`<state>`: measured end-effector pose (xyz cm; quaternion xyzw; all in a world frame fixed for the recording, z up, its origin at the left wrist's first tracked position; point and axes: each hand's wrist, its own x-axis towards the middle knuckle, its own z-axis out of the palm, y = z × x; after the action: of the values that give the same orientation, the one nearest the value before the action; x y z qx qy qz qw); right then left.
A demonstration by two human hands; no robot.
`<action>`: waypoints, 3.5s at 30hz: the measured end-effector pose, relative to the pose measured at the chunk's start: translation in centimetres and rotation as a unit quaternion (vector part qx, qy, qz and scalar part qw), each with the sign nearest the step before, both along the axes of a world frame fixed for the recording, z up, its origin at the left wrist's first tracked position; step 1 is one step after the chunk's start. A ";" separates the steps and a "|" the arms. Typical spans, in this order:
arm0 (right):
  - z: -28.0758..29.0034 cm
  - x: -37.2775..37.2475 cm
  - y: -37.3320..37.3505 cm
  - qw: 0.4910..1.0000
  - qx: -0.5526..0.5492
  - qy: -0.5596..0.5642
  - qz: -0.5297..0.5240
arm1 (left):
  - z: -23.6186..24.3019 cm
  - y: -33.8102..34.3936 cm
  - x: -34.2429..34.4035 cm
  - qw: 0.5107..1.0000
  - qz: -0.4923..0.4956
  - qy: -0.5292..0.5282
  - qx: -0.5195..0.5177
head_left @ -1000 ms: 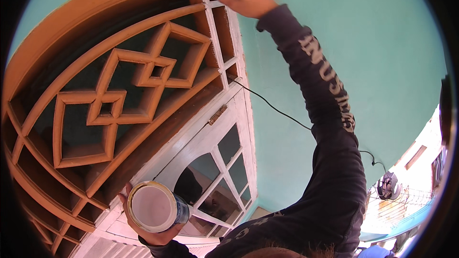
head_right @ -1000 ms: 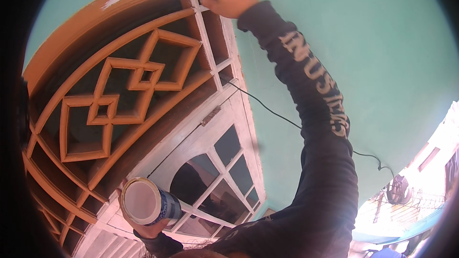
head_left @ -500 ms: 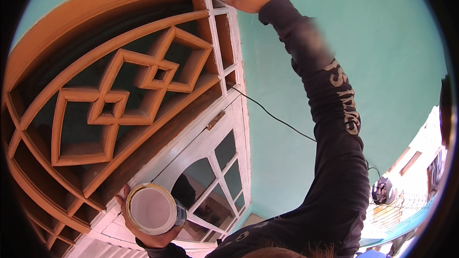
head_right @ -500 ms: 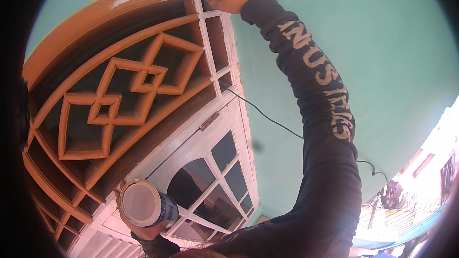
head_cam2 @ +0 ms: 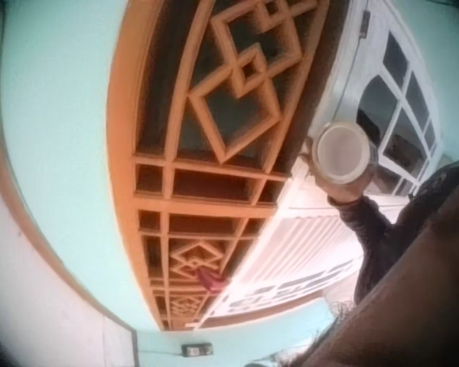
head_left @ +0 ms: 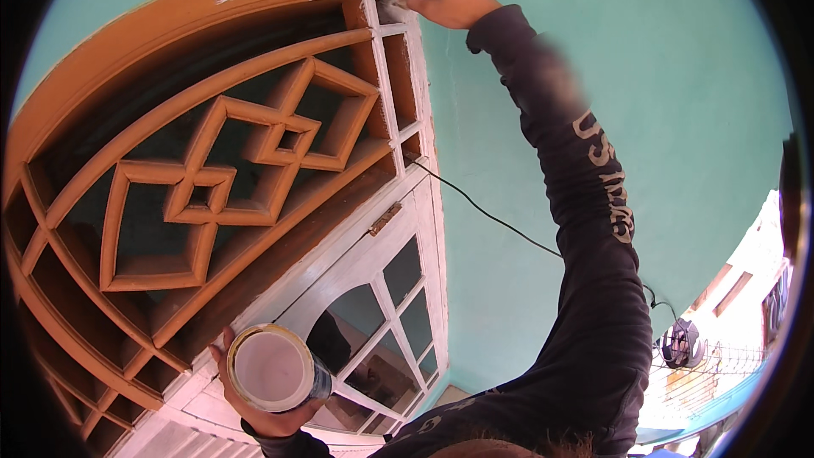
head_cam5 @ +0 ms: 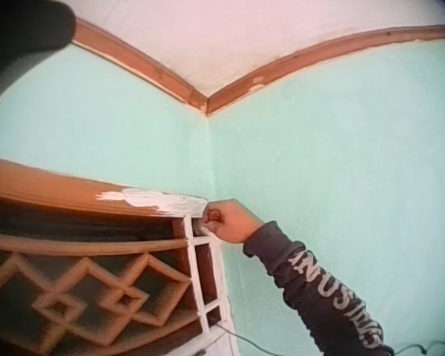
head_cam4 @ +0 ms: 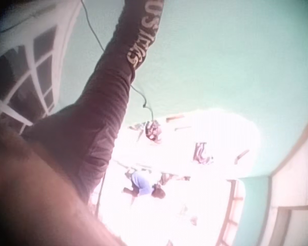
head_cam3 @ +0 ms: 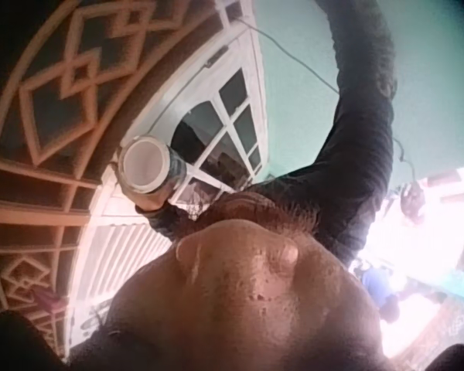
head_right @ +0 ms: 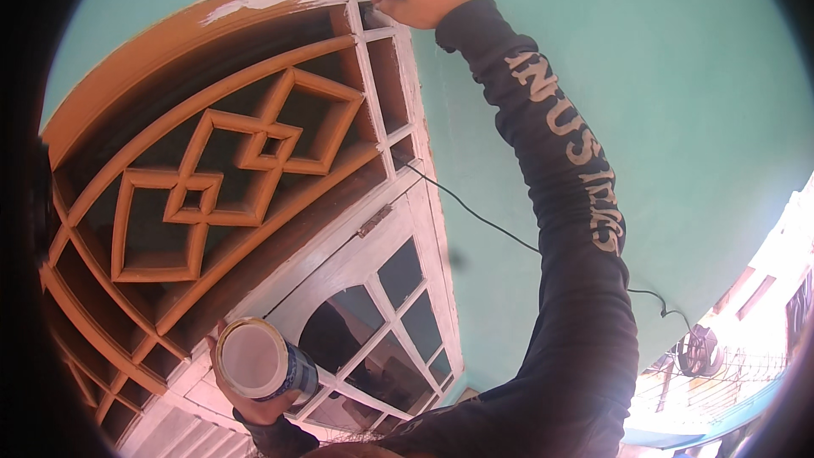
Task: The person paints a wooden lattice structure above a window using a paintbrush and a small paint can. They repeatedly dip the brush into the can and apply white paint to the wooden frame, working along the top edge and into the geometric patterns.
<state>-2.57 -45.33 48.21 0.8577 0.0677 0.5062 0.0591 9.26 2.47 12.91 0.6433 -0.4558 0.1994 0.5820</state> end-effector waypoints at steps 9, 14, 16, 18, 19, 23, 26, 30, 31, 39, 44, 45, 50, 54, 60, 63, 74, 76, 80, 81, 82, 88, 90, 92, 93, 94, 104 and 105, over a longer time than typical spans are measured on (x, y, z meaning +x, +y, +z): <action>-0.3 -0.4 0.4 0.998 0.004 -0.052 -0.044 | 0.6 0.3 -0.5 0.999 0.022 -0.008 0.023; -0.7 1.1 -0.6 0.997 -0.058 -0.043 -0.034 | 1.4 -1.2 -1.6 0.998 -0.001 0.046 -0.034; -1.0 0.2 -1.1 0.997 -0.039 -0.060 -0.039 | 1.5 -1.2 -1.6 0.998 -0.003 0.043 -0.040; -1.1 -0.8 0.2 0.995 -0.010 -0.083 -0.058 | 1.6 -0.4 -1.3 1.000 0.016 0.018 -0.002; -1.2 -0.8 0.8 0.995 0.002 -0.095 -0.030 | 1.6 -0.1 -1.1 1.000 0.027 0.008 0.011; -1.5 0.4 0.0 0.992 -0.076 -0.101 0.005 | 2.1 -1.2 -2.0 0.998 0.006 0.047 -0.031; -2.2 0.3 -1.6 0.994 -0.047 -0.102 -0.016 | 1.9 -0.7 -1.4 1.000 0.009 0.026 0.004; -2.7 -1.0 0.9 0.995 -0.015 -0.102 0.000 | 1.4 0.1 -0.7 0.999 0.021 0.004 0.043; -2.7 0.1 0.2 0.994 -0.036 -0.098 0.019 | 1.4 0.0 -0.7 0.999 0.014 0.010 0.034; -4.5 0.5 -0.9 0.955 0.158 -0.230 0.098 | 0.0 0.3 0.5 1.000 -0.009 -0.004 -0.004; -6.1 5.1 -3.4 0.941 0.130 -0.303 0.076 | 0.5 -0.3 0.0 1.000 -0.020 0.013 0.001; -6.1 5.9 -4.1 0.931 0.131 -0.332 0.082 | 0.9 -0.7 -0.1 1.000 -0.025 0.016 0.001; -7.3 6.3 -1.7 0.881 0.224 -0.356 0.217 | 0.9 1.1 0.5 0.999 -0.025 0.009 0.029; -9.1 4.5 -0.7 0.878 0.246 -0.369 0.183 | 0.8 1.7 0.6 0.998 -0.019 0.010 0.052; -6.2 7.3 -2.4 0.900 0.146 -0.381 0.152 | 1.0 1.2 0.6 0.998 -0.012 0.010 0.054; -7.5 5.7 -1.2 0.877 0.205 -0.374 0.223 | 0.8 1.6 0.8 0.998 -0.010 0.014 0.053; -5.7 5.8 -2.0 0.870 0.184 -0.383 0.249 | 1.0 1.3 0.2 0.998 0.012 0.013 0.062; -7.4 4.8 -0.9 0.854 0.224 -0.393 0.256 | 0.9 1.4 0.2 0.998 0.015 0.007 0.066; -9.2 3.8 -0.1 0.860 0.251 -0.385 0.222 | 0.6 1.3 0.6 0.997 0.014 -0.009 0.070; -9.0 4.6 -0.4 0.868 0.240 -0.380 0.212 | 0.6 1.2 0.6 0.998 0.014 -0.007 0.069; -8.7 5.4 -0.7 0.876 0.229 -0.375 0.201 | 0.5 1.1 0.6 0.998 0.013 -0.006 0.066; -7.8 4.8 -0.3 0.835 0.266 -0.412 0.248 | 0.8 1.2 0.2 0.998 0.017 0.000 0.054; -9.5 4.3 -0.5 0.831 0.266 -0.424 0.243 | 1.0 0.8 -0.2 0.998 0.013 0.021 0.049; -9.8 5.9 -1.9 0.838 0.212 -0.455 0.214 | 0.2 1.5 1.0 0.998 0.027 -0.003 0.059; -9.7 6.6 -2.1 0.845 0.199 -0.447 0.214 | 0.1 1.7 1.3 0.997 0.034 -0.017 0.066; -9.3 7.3 -2.3 0.852 0.186 -0.439 0.215 | 0.0 2.0 1.4 0.997 0.035 -0.013 0.068; -9.1 6.5 -0.4 0.806 0.266 -0.449 0.280 | 0.5 2.2 0.9 0.998 0.051 -0.022 0.042; -9.1 7.0 -0.5 0.812 0.253 -0.452 0.268 | 0.5 2.2 0.8 0.998 0.049 -0.014 0.039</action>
<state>4.39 -45.85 39.10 0.4647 0.1303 0.8319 -0.2738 10.06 4.62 13.43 0.6840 -0.4390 0.2191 0.5398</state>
